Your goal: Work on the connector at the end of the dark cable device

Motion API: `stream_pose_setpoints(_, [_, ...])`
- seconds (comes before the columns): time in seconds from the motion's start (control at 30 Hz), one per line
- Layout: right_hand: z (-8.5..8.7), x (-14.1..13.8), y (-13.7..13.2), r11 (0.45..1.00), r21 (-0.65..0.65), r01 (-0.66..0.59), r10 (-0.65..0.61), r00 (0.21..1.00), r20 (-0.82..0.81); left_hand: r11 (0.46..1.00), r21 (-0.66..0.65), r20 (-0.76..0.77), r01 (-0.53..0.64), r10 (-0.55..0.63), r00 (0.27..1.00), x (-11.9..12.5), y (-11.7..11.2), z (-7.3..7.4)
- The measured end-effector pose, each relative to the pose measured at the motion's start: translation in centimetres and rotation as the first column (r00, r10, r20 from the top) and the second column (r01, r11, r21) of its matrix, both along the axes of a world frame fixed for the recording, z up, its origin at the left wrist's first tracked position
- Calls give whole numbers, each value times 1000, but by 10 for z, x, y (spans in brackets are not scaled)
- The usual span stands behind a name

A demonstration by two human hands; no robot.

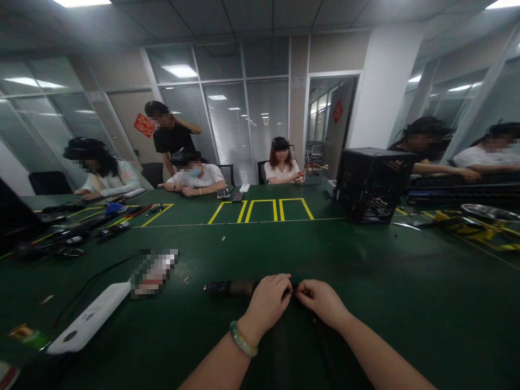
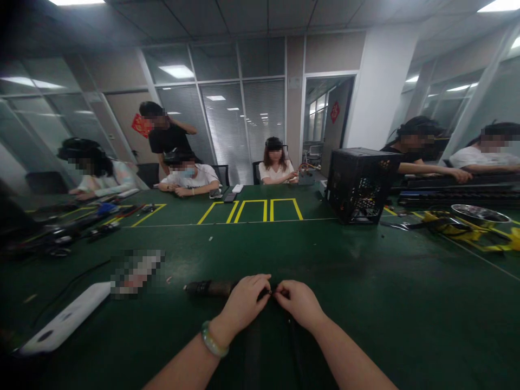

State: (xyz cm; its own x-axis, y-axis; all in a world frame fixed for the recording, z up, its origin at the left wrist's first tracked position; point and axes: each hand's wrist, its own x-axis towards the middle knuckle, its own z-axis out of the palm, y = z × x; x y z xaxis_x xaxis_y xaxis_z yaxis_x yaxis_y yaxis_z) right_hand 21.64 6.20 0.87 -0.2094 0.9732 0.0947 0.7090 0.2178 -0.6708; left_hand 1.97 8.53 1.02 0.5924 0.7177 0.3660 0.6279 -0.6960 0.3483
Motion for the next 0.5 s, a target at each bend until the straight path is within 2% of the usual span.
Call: stream_pose_setpoints(0.5, [3,0,-1,1000,-19,-4,3,1000,-11,999,-33,-3,-9,9,1000,0,1,2])
